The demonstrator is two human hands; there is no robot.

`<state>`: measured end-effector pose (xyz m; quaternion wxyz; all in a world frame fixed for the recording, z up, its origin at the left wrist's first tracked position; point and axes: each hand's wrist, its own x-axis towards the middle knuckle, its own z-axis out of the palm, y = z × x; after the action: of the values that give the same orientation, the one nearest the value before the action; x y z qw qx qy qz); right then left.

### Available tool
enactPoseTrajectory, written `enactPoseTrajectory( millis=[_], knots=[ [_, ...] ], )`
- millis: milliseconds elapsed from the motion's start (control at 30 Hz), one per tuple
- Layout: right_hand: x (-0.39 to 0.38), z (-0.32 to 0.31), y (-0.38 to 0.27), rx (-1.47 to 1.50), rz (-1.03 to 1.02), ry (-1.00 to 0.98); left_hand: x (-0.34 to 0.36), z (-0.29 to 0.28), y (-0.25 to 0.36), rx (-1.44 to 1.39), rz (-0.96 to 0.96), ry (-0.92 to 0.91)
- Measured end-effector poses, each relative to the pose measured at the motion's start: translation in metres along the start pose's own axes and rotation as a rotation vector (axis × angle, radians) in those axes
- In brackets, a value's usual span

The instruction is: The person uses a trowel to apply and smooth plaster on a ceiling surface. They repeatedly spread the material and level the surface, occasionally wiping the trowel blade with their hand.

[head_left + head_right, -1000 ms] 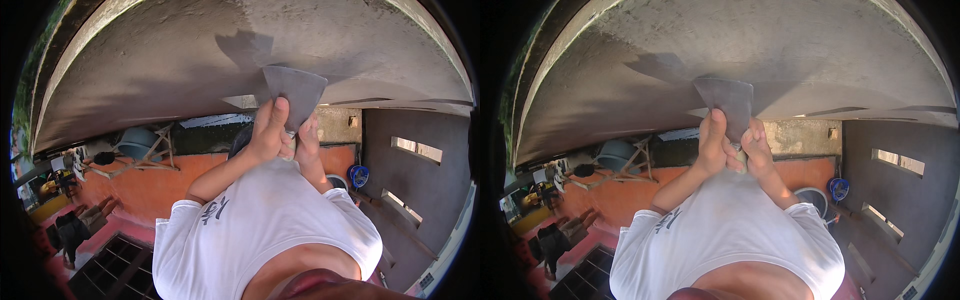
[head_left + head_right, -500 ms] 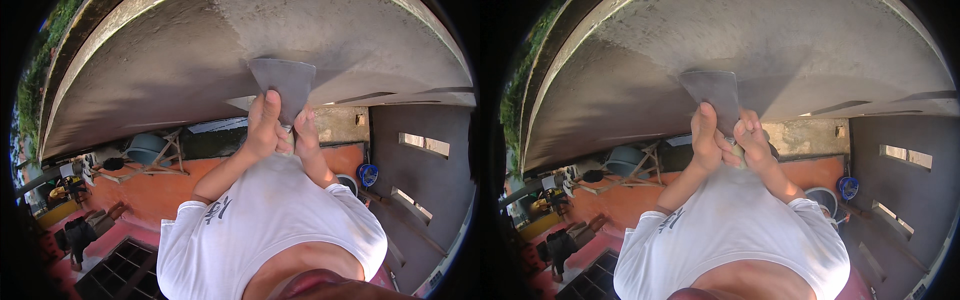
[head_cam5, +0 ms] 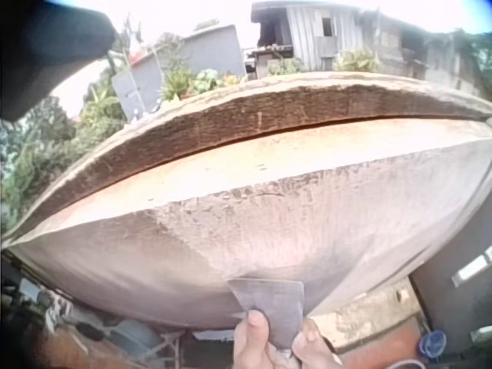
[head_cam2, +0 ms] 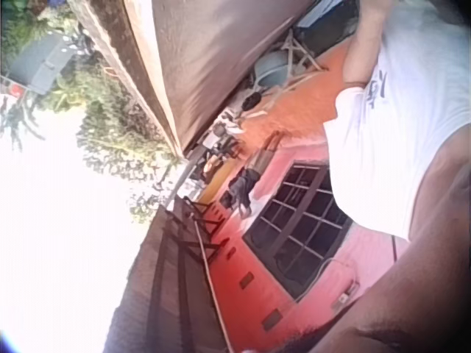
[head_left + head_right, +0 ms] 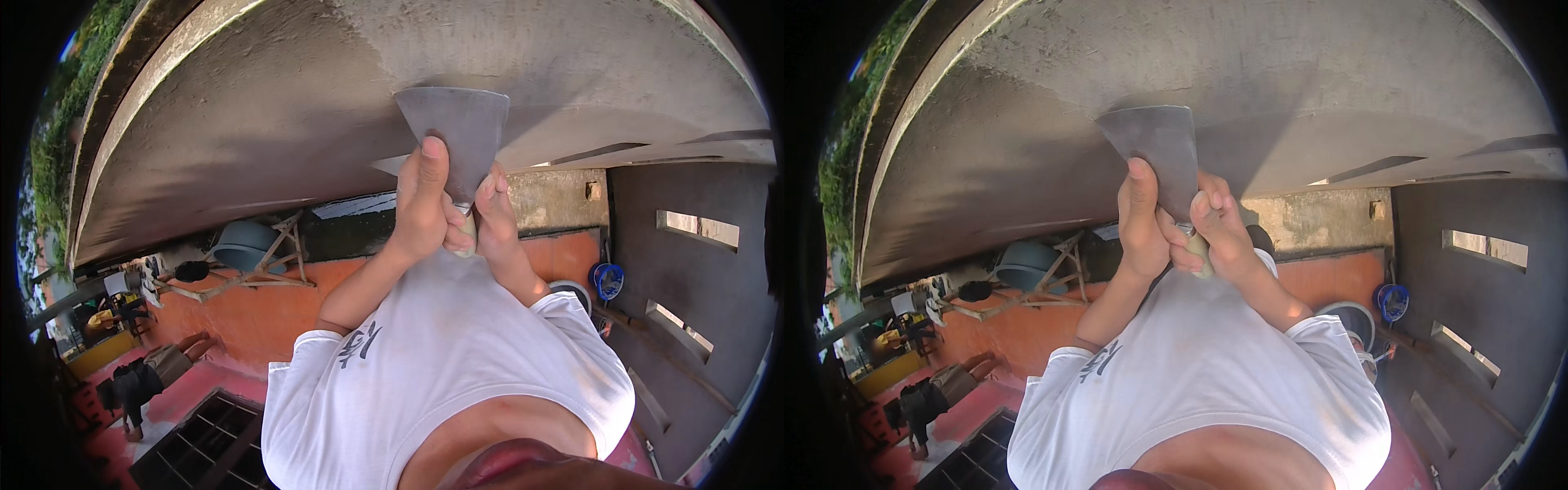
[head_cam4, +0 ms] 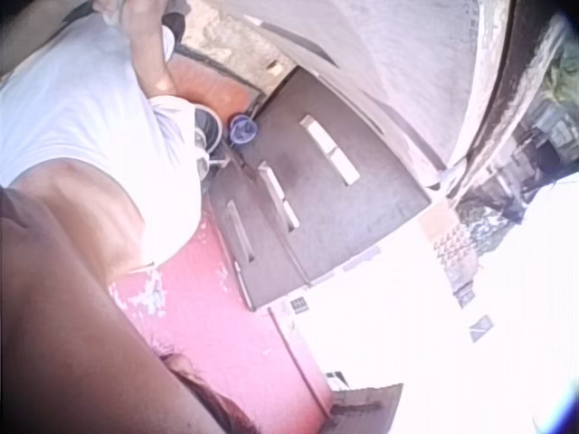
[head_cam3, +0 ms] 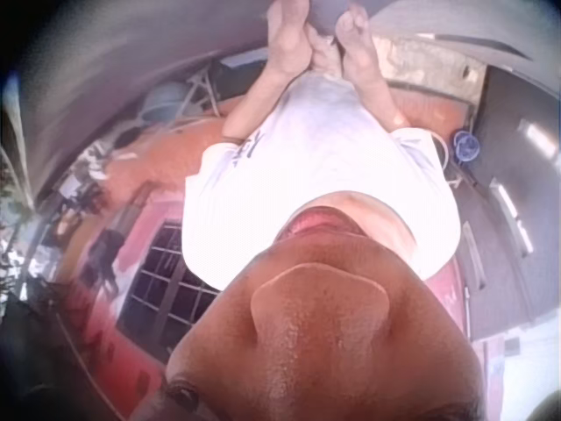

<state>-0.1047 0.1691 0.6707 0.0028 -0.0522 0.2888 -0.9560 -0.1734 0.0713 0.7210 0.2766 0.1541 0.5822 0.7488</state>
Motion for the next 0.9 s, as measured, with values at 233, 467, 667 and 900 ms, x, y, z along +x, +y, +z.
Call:
enactPoseTrajectory(
  millis=[233, 467, 667, 900],
  knots=[
    [0.010, 0.009, -0.007, 0.050, -0.006, -0.090, -0.002, 0.007, 0.012, 0.028, 0.013, 0.064],
    [0.010, 0.001, -0.006, 0.060, 0.029, -0.108, 0.000, 0.013, 0.004, 0.072, 0.107, 0.126],
    [0.024, 0.017, -0.009, 0.096, -0.008, -0.160, 0.002, 0.006, 0.029, 0.039, 0.120, 0.067],
    [0.009, 0.005, 0.004, 0.113, 0.014, -0.115, -0.003, 0.006, 0.025, 0.094, 0.079, 0.099]
  ],
)
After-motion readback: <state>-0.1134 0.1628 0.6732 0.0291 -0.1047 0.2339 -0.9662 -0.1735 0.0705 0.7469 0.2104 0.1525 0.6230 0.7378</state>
